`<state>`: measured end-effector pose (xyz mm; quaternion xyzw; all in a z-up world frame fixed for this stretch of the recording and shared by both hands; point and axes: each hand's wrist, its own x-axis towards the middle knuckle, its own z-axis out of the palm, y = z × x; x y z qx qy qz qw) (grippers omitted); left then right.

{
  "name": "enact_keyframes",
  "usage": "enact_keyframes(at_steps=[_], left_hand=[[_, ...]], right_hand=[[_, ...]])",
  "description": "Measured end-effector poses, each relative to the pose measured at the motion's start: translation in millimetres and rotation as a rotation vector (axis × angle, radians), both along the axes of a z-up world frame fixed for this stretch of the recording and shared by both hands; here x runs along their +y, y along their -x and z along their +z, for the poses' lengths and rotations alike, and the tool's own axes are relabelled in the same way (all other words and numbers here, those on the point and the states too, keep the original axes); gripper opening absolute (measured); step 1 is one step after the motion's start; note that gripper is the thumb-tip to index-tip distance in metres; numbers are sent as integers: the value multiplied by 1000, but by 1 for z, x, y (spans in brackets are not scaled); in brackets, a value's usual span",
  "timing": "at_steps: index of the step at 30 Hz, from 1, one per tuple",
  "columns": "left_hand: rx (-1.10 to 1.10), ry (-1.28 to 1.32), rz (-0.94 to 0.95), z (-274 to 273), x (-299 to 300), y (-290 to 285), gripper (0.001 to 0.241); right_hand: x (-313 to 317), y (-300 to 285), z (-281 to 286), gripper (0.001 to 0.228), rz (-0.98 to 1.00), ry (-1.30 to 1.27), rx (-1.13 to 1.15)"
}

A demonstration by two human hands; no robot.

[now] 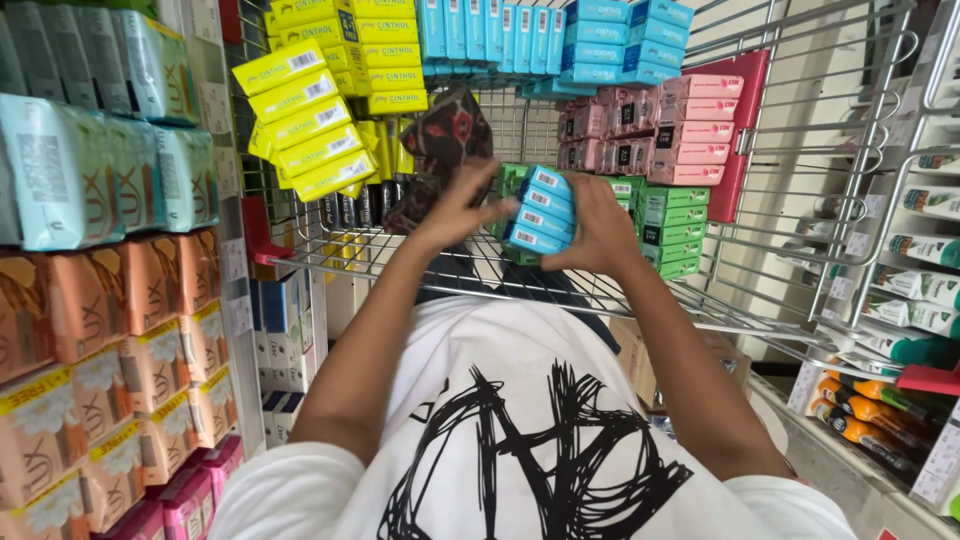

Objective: Stocking and wiping soap boxes on a shelf in a convenience store.

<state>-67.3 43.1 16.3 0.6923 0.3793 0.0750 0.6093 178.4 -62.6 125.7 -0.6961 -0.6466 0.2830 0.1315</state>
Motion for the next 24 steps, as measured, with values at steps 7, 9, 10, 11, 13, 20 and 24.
enact_keyframes(at_steps=[7, 9, 10, 11, 13, 20, 24], left_hand=[[-373, 101, -202, 131, 14, 7, 133], [-388, 229, -14, 146, 12, 10, 122], [-388, 227, -11, 147, 2, 12, 122], [-402, 271, 84, 148, -4, 14, 118], [-418, 310, 172, 155, -14, 20, 113], [-527, 534, 539, 203, -39, 47, 98], [-664, 410, 630, 240, -65, 60, 96]], right_hand=[[18, -3, 56, 115, 32, 90, 444], [20, -2, 64, 111, 17, 187, 741], [20, 1, 71, 111, 21, 187, 742], [22, 5, 77, 111, -24, 238, 792], [22, 13, 90, 111, -72, 281, 839], [1, 62, 114, 113, -235, 156, 1196], [-8, 80, 140, 120, -302, 137, 1303]])
